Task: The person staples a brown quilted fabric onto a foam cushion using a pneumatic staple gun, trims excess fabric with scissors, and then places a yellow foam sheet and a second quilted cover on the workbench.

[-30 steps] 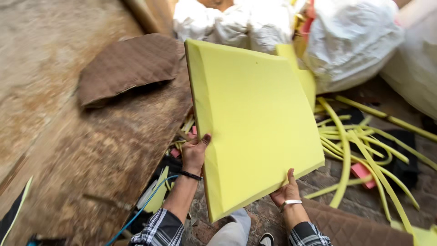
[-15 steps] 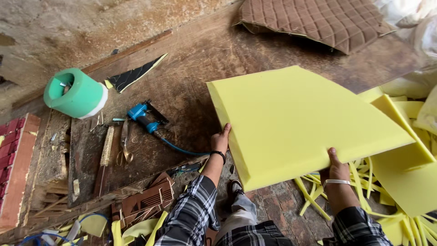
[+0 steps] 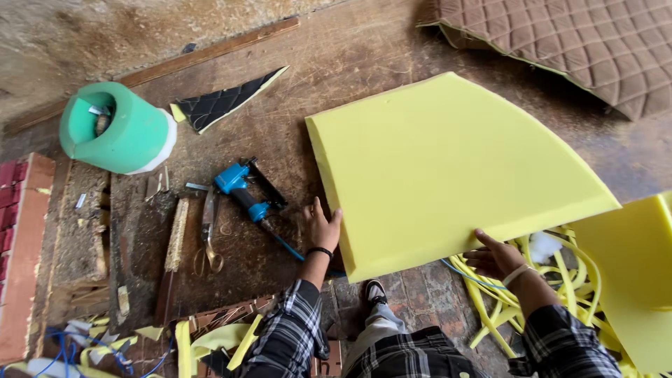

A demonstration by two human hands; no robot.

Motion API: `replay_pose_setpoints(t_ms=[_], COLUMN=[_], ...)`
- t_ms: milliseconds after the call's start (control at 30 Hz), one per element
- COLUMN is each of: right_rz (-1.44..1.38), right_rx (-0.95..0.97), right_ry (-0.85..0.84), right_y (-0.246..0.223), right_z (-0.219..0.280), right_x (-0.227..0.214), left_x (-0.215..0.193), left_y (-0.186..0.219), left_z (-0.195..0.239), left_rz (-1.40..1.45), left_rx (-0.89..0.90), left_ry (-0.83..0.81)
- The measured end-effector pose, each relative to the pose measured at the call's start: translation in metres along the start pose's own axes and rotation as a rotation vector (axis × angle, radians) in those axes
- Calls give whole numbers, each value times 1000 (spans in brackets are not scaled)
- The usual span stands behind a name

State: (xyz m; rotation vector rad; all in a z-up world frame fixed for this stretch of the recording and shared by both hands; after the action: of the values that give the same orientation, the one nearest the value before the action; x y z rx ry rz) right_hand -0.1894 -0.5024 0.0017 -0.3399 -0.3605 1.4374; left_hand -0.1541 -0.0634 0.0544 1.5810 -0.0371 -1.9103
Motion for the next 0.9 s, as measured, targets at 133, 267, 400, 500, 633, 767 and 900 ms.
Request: replay_pose_setpoints(t_ms=[133,267,400,500,633,767,900], right_rz=[333,468,129,-137,-375,-782,-985], right_rx=[73,23,-246,-346,-426,-282,-26], right_ry=[23,32,56,51,-50,-84,-24], right_y=[-19,-57,-152,-233,-329,-422,-454], right_z=[0,-6,-33,-66,-115,-150,-149], right_x=[-3,-38,-83,-106,-128,-138,-134], left_x=[-28,-66,-76,-48,11,39,47], left_y=[-70,-165,-185,-139,-10,131,201], left_z=[21,40,34,33,33,42,42], left_rz=[-519,-773,-579,-470,-133,-23,77], left_rx=[-110,-497,-640,-514,-460,-140,-84], left_ry=[-109,-260,-94,42,-31,-80,-172])
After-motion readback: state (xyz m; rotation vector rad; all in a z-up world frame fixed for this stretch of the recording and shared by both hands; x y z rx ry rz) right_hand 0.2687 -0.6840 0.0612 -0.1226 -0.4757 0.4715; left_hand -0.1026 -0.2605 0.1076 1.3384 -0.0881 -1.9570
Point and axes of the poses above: each hand's wrist, its own z-axis away from the middle knuckle, its own x-axis out of the palm, y = z × x, the point moved 1 cm from there along -z, towards the middle knuckle, and after that the axes turned 4 degrees about x, right-handed, at the moved point
